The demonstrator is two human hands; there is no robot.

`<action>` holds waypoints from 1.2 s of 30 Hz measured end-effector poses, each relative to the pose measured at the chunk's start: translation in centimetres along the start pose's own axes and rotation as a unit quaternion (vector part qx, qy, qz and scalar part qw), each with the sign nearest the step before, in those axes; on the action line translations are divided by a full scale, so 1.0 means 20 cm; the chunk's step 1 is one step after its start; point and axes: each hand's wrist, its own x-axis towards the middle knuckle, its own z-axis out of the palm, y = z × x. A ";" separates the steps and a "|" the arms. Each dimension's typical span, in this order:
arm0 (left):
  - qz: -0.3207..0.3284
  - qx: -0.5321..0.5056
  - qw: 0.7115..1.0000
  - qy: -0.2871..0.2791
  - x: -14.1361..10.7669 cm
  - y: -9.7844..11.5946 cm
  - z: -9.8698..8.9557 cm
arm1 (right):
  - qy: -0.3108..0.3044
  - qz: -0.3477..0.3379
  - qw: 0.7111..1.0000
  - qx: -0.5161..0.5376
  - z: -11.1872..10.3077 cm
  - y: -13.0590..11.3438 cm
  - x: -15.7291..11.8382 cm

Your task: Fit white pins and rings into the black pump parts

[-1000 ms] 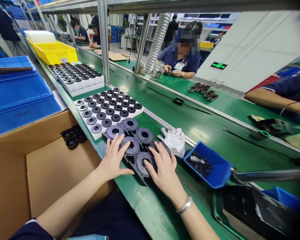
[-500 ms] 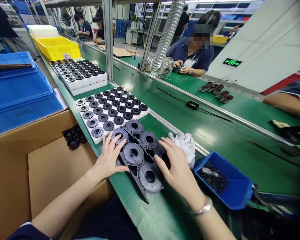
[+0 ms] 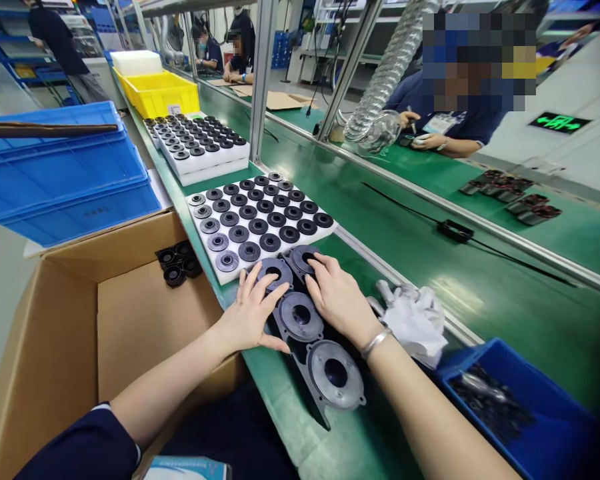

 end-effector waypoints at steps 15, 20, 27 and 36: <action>0.023 0.031 0.999 0.028 -0.01 -0.02 -0.01 | 0.004 0.049 0.996 0.077 0.08 0.04 0.08; 0.042 0.066 0.996 0.040 -0.02 -0.02 0.01 | 0.027 0.114 0.980 0.158 -0.01 0.12 0.04; 0.040 0.073 0.996 0.026 -0.02 -0.03 0.02 | -0.004 0.116 0.992 0.047 0.02 0.05 -0.12; 0.077 0.008 0.968 0.241 -0.13 -0.10 -0.06 | 0.152 0.017 0.987 0.040 -0.20 -0.22 -0.25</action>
